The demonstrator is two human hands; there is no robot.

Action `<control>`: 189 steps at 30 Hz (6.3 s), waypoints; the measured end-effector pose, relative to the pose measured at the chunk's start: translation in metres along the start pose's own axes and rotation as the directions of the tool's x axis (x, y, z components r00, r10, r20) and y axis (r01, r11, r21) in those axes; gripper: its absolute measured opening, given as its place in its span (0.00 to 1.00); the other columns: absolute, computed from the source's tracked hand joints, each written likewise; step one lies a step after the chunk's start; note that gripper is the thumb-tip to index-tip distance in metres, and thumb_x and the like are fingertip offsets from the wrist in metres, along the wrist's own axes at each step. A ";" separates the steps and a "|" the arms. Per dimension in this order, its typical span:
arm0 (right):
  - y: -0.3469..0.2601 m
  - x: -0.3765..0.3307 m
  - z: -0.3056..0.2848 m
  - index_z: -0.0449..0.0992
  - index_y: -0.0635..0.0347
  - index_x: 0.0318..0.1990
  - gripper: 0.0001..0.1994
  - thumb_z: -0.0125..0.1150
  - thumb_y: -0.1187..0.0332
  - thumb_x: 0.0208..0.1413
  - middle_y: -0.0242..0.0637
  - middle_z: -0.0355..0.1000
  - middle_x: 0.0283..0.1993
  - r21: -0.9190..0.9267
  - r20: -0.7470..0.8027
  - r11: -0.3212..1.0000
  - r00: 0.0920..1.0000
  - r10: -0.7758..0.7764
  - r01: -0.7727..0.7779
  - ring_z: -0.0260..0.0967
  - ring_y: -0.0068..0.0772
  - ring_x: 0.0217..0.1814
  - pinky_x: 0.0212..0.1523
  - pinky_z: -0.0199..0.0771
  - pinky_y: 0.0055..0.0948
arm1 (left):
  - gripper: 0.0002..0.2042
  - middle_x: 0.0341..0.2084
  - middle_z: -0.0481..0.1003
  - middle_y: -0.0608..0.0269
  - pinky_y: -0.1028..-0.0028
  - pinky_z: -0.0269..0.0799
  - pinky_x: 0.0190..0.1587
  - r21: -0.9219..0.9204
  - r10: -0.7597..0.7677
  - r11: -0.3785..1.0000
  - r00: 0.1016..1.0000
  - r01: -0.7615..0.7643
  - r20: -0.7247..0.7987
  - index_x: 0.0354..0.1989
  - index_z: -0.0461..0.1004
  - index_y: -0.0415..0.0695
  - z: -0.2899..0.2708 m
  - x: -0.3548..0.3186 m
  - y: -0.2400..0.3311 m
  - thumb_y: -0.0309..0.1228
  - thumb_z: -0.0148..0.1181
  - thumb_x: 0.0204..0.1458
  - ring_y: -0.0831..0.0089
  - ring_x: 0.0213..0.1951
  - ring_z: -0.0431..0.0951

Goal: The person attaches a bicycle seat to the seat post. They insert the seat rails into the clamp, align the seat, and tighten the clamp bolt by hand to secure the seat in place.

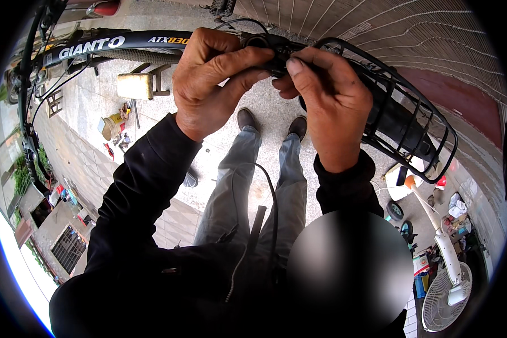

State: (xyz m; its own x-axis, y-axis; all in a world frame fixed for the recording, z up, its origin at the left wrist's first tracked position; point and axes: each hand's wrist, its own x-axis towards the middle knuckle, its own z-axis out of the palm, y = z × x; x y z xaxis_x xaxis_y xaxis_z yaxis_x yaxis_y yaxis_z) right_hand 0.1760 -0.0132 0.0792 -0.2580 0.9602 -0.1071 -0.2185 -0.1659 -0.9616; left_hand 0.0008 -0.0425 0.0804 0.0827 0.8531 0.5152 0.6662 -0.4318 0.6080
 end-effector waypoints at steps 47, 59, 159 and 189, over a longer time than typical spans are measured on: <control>0.006 0.003 0.002 0.73 0.66 0.44 0.10 0.57 0.68 0.60 0.38 0.75 0.32 0.227 0.053 0.939 0.966 0.253 -0.258 0.75 0.26 0.28 0.24 0.75 0.21 | 0.33 0.42 0.76 0.55 0.72 0.75 0.45 0.111 0.041 0.991 0.973 -0.068 0.228 0.51 0.69 0.40 -0.007 0.011 -0.021 0.39 0.74 0.33 0.61 0.43 0.79; 0.010 0.000 0.002 0.73 0.69 0.43 0.10 0.54 0.69 0.61 0.41 0.76 0.33 0.181 -0.006 0.975 0.991 0.132 -0.129 0.75 0.28 0.30 0.31 0.79 0.25 | 0.35 0.45 0.76 0.51 0.72 0.78 0.40 0.258 0.196 0.930 0.946 -0.264 0.259 0.55 0.63 0.36 -0.009 0.011 -0.020 0.33 0.74 0.37 0.60 0.41 0.80; 0.002 0.014 -0.017 0.75 0.60 0.36 0.10 0.68 0.73 0.46 0.37 0.70 0.27 -0.568 0.402 0.666 0.869 -0.288 0.483 0.70 0.34 0.23 0.23 0.70 0.28 | 0.26 0.49 0.73 0.54 0.69 0.75 0.49 0.012 -0.300 0.953 0.951 0.302 -0.073 0.52 0.71 0.42 0.008 -0.024 0.014 0.30 0.70 0.40 0.61 0.49 0.76; -0.004 0.030 -0.079 0.75 0.65 0.32 0.06 0.66 0.74 0.48 0.37 0.72 0.27 -0.574 0.456 0.755 0.889 -0.028 0.318 0.70 0.30 0.25 0.28 0.68 0.26 | 0.36 0.53 0.70 0.56 0.68 0.68 0.55 -0.050 -0.586 0.799 0.757 0.599 -0.289 0.60 0.62 0.42 0.057 -0.027 0.056 0.41 0.71 0.43 0.64 0.55 0.71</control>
State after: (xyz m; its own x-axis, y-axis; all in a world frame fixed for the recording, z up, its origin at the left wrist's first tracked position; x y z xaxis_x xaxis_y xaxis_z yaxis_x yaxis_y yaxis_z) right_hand 0.2431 0.0337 0.0596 -0.6528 0.7561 0.0471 0.2931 0.3094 -0.9046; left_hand 0.0780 -0.0725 0.0658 -0.5416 0.8145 0.2080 0.5449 0.1518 0.8246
